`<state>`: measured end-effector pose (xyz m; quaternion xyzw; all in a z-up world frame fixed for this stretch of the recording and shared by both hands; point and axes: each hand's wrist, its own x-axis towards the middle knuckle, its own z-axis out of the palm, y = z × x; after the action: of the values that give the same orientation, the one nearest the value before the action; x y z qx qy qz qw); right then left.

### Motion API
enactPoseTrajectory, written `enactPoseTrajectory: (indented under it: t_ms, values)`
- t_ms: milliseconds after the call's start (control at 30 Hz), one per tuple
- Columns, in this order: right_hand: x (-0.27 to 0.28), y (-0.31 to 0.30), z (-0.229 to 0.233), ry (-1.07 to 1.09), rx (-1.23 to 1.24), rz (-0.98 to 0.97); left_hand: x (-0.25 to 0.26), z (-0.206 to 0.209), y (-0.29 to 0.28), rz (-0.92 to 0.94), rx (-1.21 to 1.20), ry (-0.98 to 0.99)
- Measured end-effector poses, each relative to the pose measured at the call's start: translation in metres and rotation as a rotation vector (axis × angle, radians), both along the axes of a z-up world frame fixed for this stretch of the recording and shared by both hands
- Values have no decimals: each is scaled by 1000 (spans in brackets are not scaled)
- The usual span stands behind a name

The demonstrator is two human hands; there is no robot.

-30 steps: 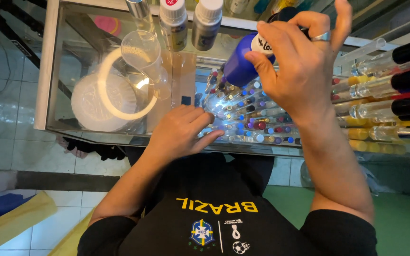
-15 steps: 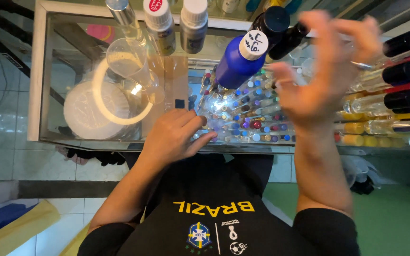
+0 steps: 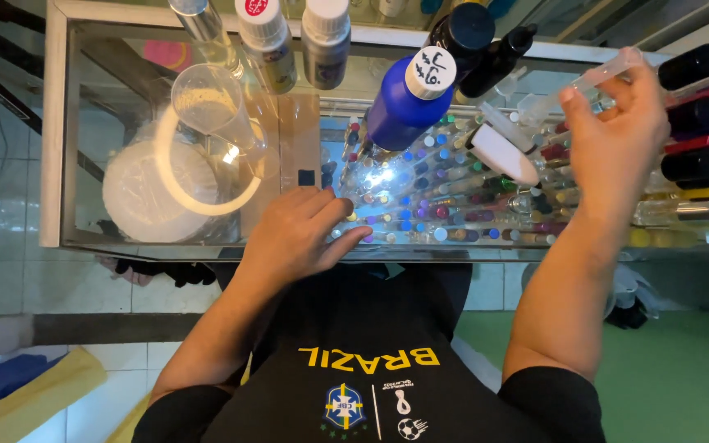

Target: The person pours a clear liquid from a white bottle into a small plastic cup. They then use a syringe to draw a blue liquid from a blue bottle and transfer it into the same cup.

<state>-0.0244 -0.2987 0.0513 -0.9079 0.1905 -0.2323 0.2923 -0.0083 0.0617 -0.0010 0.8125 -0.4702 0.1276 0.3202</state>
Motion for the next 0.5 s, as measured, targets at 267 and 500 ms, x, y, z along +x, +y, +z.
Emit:
enactPoseTrajectory:
  t_ms: [267, 500]
  values:
    - [-2, -9, -11, -309, -366, 26, -1, 0, 0, 27, 6, -17]
    - [-55, 70, -20, -463, -244, 344, 1, -2, -3, 19, 17, -27]
